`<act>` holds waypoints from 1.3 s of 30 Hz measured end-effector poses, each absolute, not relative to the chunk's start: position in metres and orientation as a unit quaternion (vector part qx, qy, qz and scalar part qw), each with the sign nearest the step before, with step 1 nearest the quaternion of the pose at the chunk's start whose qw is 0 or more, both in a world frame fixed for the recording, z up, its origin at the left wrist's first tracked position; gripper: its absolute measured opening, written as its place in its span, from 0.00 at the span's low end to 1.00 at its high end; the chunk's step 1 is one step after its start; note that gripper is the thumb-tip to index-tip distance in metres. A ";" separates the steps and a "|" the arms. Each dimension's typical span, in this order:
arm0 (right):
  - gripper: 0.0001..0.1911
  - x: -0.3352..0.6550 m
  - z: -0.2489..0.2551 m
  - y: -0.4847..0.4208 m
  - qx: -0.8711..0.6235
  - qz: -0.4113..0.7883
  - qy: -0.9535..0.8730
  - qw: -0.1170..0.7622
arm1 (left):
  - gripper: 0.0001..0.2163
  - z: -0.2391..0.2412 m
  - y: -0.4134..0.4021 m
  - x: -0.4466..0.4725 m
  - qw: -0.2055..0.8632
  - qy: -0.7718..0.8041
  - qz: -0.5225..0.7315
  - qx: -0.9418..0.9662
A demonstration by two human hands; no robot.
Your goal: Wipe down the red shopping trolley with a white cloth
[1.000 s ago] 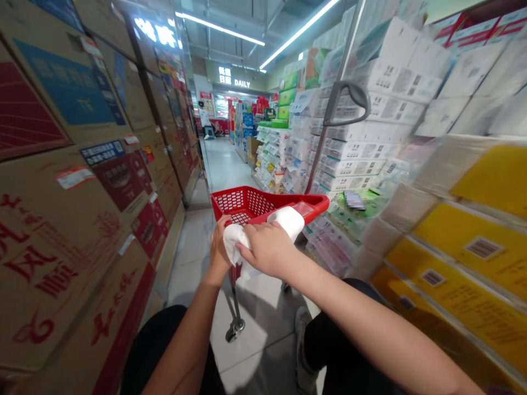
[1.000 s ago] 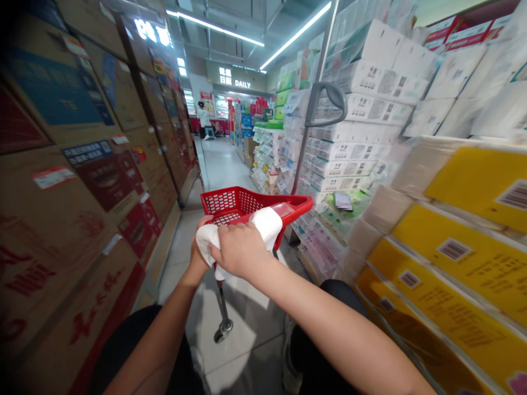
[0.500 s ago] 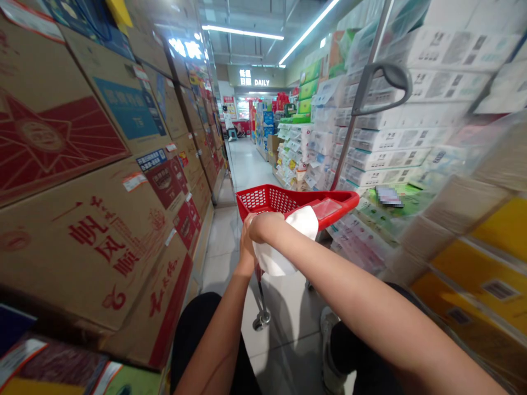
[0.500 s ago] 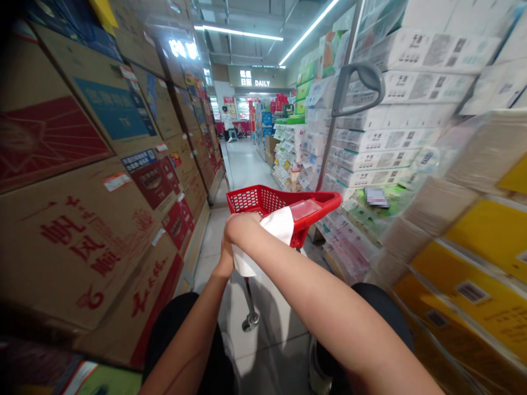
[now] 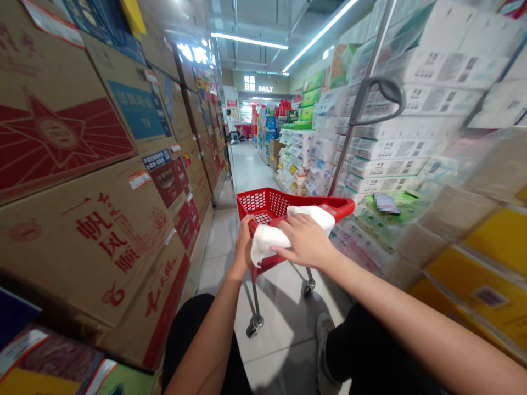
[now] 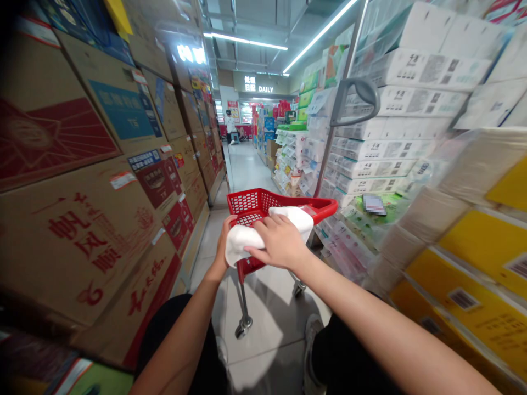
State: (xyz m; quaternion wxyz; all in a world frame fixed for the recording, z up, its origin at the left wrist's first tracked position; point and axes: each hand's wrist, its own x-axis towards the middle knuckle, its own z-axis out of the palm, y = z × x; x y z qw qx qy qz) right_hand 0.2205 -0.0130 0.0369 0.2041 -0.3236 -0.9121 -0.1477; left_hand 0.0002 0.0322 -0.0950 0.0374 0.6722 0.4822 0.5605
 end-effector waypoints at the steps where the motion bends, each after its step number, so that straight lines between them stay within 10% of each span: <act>1: 0.30 0.229 0.038 -0.006 -0.297 -0.146 -0.921 0.207 | 0.26 -0.094 0.032 0.001 0.034 0.473 0.569 0.672; 27: 0.24 0.273 0.073 0.053 -0.380 0.010 -0.922 0.081 | 0.28 -0.087 0.019 -0.021 0.062 0.496 0.570 0.652; 39: 0.26 0.273 0.068 0.042 -0.524 -0.009 -0.848 0.077 | 0.36 -0.048 -0.039 -0.025 -0.143 0.441 0.509 0.725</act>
